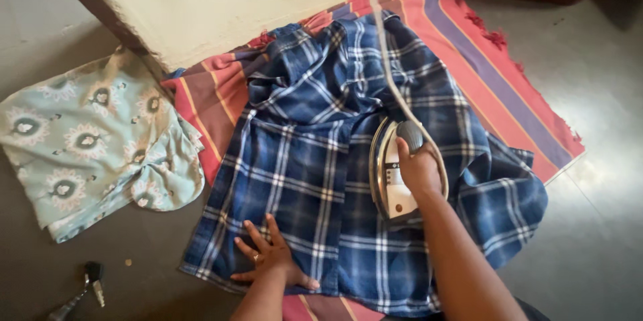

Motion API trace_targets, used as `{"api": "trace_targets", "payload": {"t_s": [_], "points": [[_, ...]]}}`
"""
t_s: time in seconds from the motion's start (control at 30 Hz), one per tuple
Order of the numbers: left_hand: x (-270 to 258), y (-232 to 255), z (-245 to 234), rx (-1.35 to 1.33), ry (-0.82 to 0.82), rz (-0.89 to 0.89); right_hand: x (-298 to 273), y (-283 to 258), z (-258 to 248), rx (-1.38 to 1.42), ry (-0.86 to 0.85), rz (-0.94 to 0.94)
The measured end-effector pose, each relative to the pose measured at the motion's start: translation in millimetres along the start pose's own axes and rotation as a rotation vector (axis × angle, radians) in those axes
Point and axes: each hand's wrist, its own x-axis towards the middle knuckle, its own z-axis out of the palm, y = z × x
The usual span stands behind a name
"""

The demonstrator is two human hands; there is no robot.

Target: The person irons a blue plaid shirt laid out on a striped mat on the floor. They use a handheld electric iron to smooth the fabric, frequently adjusting the shirt's position and sleeves with their hands.

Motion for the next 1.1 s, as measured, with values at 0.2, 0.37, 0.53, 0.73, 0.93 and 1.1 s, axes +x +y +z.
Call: {"api": "trace_targets", "payload": {"t_s": [0.2, 0.37, 0.53, 0.73, 0.93, 1.1], "points": [[-1.4, -4.1, 0.1, -0.018, 0.007, 0.029, -37.2, 13.9, -10.5, -0.09, -0.192, -0.038], [-5.3, -3.5, -3.8, -0.026, -0.008, 0.022, -130.3, 37.9, -30.4, -0.047, -0.364, -0.096], [-8.1, -5.5, -6.6, -0.014, -0.023, 0.038, -160.8, 41.8, -46.2, -0.063, -0.359, -0.141], [-0.6, -5.1, -5.1, -0.015, -0.048, 0.031, -111.1, 17.1, -15.7, -0.074, -0.199, -0.168], [4.5, -2.5, -2.9, 0.011, -0.049, 0.014, -21.3, -28.4, 10.3, 0.037, -0.155, -0.071], [1.4, -4.9, -0.7, -0.019, 0.002, 0.03, -3.8, -40.4, 14.6, -0.033, -0.213, 0.068]]}}
